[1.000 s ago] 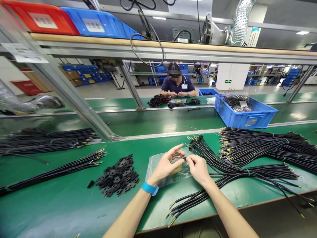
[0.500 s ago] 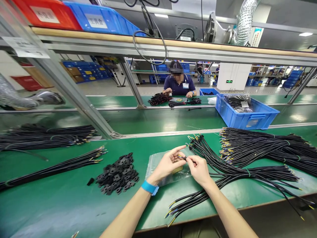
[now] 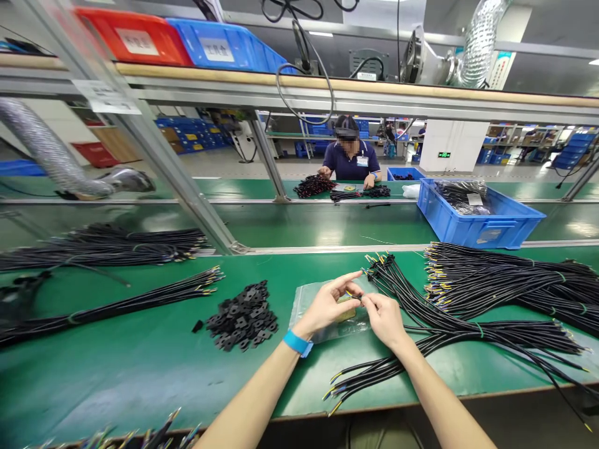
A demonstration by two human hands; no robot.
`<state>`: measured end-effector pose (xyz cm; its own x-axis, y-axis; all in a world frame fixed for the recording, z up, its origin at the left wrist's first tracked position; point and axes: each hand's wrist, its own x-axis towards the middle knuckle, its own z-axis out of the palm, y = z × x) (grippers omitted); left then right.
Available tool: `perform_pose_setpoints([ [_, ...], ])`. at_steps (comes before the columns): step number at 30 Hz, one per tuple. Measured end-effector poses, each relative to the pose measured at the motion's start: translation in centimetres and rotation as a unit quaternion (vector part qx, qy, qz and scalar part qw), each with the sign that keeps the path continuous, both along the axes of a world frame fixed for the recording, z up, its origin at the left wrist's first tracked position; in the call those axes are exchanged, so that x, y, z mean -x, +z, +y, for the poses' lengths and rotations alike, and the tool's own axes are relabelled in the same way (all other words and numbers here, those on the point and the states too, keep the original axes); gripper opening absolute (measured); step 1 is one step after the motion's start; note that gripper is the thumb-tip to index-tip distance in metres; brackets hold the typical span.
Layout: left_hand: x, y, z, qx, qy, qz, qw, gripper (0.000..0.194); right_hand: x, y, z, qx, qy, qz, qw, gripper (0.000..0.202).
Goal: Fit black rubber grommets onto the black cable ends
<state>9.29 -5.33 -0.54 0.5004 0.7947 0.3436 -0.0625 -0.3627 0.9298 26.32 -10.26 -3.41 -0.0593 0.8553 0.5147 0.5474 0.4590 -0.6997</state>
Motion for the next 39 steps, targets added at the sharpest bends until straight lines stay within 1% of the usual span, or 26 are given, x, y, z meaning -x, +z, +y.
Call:
perform_pose_setpoints([
  [2, 0.5, 0.2, 0.5, -0.031, 0.045, 0.011, 0.998, 0.061, -0.2, 0.5, 0.3, -0.018, -0.015, -0.011, 1.000, 0.031],
  [3, 1.1, 0.4, 0.9, -0.055, 0.090, 0.028, 0.994, 0.059, -0.4, 0.9, 0.7, -0.036, -0.031, -0.019, 0.999, 0.029],
  [4, 1.9, 0.7, 1.3, -0.086, 0.150, 0.059, 0.983, 0.054, -0.7, 1.4, 1.2, -0.056, -0.053, -0.031, 0.997, 0.028],
  [5, 2.9, 0.9, 1.8, -0.118, 0.219, 0.106, 0.963, 0.048, -1.0, 2.0, 1.8, -0.077, -0.080, -0.048, 0.993, 0.027],
  [6, 4.0, 1.1, 2.3, -0.153, 0.293, 0.168, 0.929, 0.042, -1.4, 2.6, 2.6, -0.098, -0.111, -0.066, 0.987, 0.027],
  [7, 5.3, 1.2, 2.7, -0.182, 0.359, 0.241, 0.883, 0.038, -1.9, 3.2, 3.5, -0.116, -0.143, -0.089, 0.979, 0.028],
  [8, 6.7, 1.2, 3.2, -0.191, 0.413, 0.316, 0.832, 0.036, -2.5, 3.7, 4.5, -0.126, -0.167, -0.117, 0.971, 0.027],
  [9, 8.0, 1.1, 3.7, -0.178, 0.457, 0.383, 0.783, 0.036, -3.1, 4.1, 5.4, -0.126, -0.184, -0.150, 0.963, 0.027],
  [11, 10.3, 0.7, 4.4, -0.133, 0.515, 0.480, 0.697, 0.037, -4.3, 4.5, 6.7, -0.091, -0.199, -0.236, 0.947, 0.024],
  [12, 11.2, 0.4, 4.7, -0.106, 0.534, 0.514, 0.663, 0.036, -4.8, 4.5, 6.9, -0.067, -0.207, -0.271, 0.938, 0.023],
  [13, 11.9, 0.0, 5.0, -0.081, 0.537, 0.542, 0.641, 0.036, -5.1, 4.5, 6.7, -0.047, -0.211, -0.296, 0.930, 0.022],
  [14, 12.3, -0.3, 5.1, -0.060, 0.528, 0.566, 0.630, 0.034, -5.3, 4.5, 6.1, -0.037, -0.210, -0.307, 0.928, 0.021],
  [15, 12.6, -0.5, 5.3, -0.049, 0.514, 0.583, 0.627, 0.032, -5.2, 4.5, 5.1, -0.035, -0.197, -0.303, 0.932, 0.020],
  [16, 12.8, -0.7, 5.3, -0.045, 0.499, 0.593, 0.630, 0.031, -4.9, 4.5, 3.8, -0.037, -0.166, -0.291, 0.942, 0.020],
  [17, 12.8, -0.8, 5.3, -0.045, 0.487, 0.597, 0.636, 0.031, -4.4, 4.6, 2.3, -0.037, -0.116, -0.272, 0.954, 0.020],
  [18, 12.8, -0.7, 5.4, -0.049, 0.480, 0.595, 0.643, 0.032, -3.9, 4.7, 0.8, -0.024, -0.047, -0.254, 0.966, 0.020],
  [19, 12.7, -0.7, 5.4, -0.053, 0.478, 0.589, 0.650, 0.033, -3.2, 4.8, -0.8, 0.005, 0.033, -0.241, 0.970, 0.020],
  [20, 12.6, -0.6, 5.3, -0.055, 0.476, 0.582, 0.657, 0.034, -2.5, 4.8, -2.3, 0.038, 0.105, -0.239, 0.965, 0.020],
  [21, 12.5, -0.5, 5.3, -0.058, 0.473, 0.576, 0.664, 0.035, -1.9, 4.6, -3.6, 0.069, 0.159, -0.245, 0.954, 0.020],
  [23, 12.2, -0.3, 5.2, -0.068, 0.470, 0.569, 0.671, 0.035, -0.8, 4.1, -5.4, 0.109, 0.209, -0.264, 0.935, 0.018],
  [26, 11.8, -0.2, 5.1, -0.091, 0.472, 0.564, 0.671, 0.034, 0.2, 3.1, -6.2, 0.117, 0.221, -0.282, 0.926, 0.006],
  [29, 11.2, -0.2, 5.2, -0.124, 0.485, 0.538, 0.678, 0.038, 0.2, 2.7, -5.9, 0.095, 0.214, -0.280, 0.931, 0.006],
  [31, 10.7, -0.4, 5.2, -0.139, 0.493, 0.514, 0.688, 0.040, 0.1, 2.7, -5.3, 0.098, 0.179, -0.239, 0.949, 0.007],
  [34, 10.1, -0.6, 5.2, -0.122, 0.488, 0.487, 0.714, 0.041, -0.1, 2.2, -3.7, 0.112, 0.092, -0.110, 0.983, 0.014],
  [36, 9.7, -0.7, 5.2, -0.110, 0.477, 0.473, 0.733, 0.039, 0.0, 1.5, -2.4, 0.087, 0.035, -0.044, 0.995, 0.017],
  [39, 9.4, -0.8, 5.1, -0.123, 0.463, 0.445, 0.757, 0.034, 0.3, 0.1, -0.7, 0.031, -0.019, -0.041, 0.998, 0.019],
])
